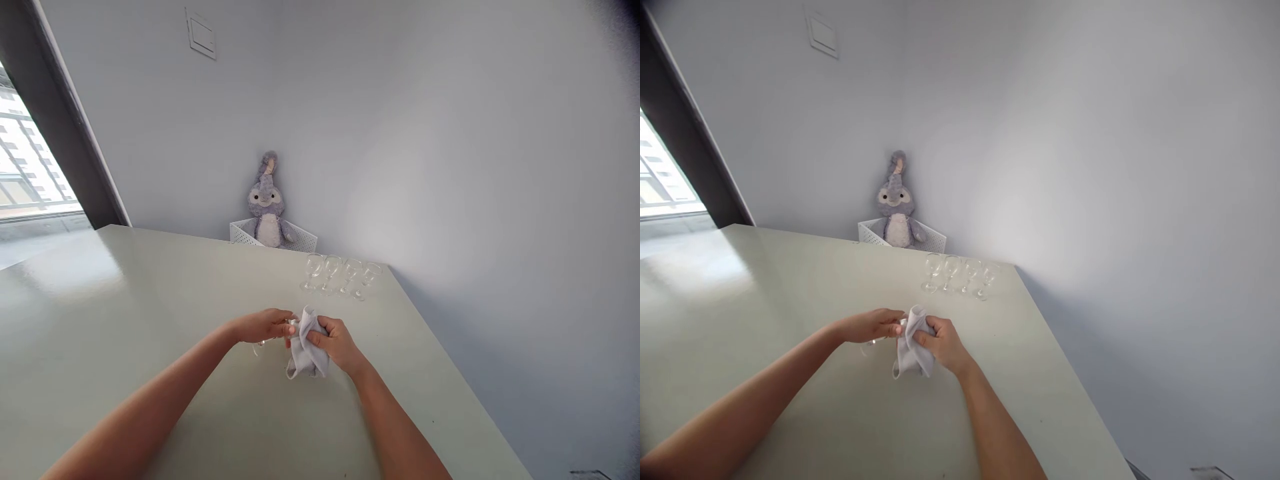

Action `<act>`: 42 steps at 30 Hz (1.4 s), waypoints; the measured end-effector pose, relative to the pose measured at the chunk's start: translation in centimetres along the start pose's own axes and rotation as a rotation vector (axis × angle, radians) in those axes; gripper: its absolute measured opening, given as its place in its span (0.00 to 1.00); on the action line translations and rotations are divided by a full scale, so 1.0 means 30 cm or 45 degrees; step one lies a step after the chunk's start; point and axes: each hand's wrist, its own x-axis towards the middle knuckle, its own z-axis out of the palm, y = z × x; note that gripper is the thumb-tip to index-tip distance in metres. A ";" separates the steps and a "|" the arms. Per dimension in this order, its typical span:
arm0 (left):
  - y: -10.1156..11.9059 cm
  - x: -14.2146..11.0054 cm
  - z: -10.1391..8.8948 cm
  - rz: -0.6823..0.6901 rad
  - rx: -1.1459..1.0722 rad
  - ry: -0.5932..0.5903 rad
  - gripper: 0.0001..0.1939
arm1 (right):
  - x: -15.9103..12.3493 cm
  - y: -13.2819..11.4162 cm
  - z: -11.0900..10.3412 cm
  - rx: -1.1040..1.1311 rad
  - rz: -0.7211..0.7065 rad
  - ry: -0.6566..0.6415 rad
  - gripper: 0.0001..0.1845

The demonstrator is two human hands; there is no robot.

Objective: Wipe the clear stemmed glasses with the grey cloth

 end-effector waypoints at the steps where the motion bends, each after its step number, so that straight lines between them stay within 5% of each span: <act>1: 0.001 0.007 0.013 0.012 0.108 0.181 0.24 | 0.011 0.016 -0.003 0.093 0.004 0.073 0.13; 4: -0.003 0.034 0.054 0.068 0.486 0.590 0.24 | 0.043 0.062 -0.003 0.440 0.026 0.238 0.14; 9: -0.023 0.039 0.056 -0.007 0.545 0.542 0.21 | 0.052 0.082 -0.014 0.514 0.035 0.163 0.16; 12: -0.037 0.019 0.025 -0.129 0.124 0.368 0.26 | 0.033 0.056 -0.036 0.233 -0.002 0.001 0.16; 15: -0.059 0.003 0.006 -0.157 -0.371 0.006 0.26 | 0.014 0.015 -0.055 -0.081 -0.046 -0.209 0.12; 20: -0.136 0.013 0.022 -0.088 -0.764 -0.318 0.27 | 0.007 -0.035 -0.075 -0.358 -0.201 -0.377 0.08; 24: -0.192 0.022 0.027 -0.139 -0.921 -0.326 0.29 | 0.020 -0.025 -0.106 -0.344 -0.271 -0.229 0.13; 34: -0.206 0.021 0.024 -0.208 -0.934 -0.221 0.32 | 0.028 0.016 -0.127 -1.033 -0.779 0.738 0.07; 37: -0.200 0.026 0.029 -0.218 -0.876 -0.212 0.30 | 0.019 0.016 -0.074 -0.887 -0.728 0.664 0.08; 42: -0.213 0.022 0.021 -0.155 -0.840 -0.219 0.27 | 0.013 0.012 -0.007 -0.572 -0.314 0.365 0.07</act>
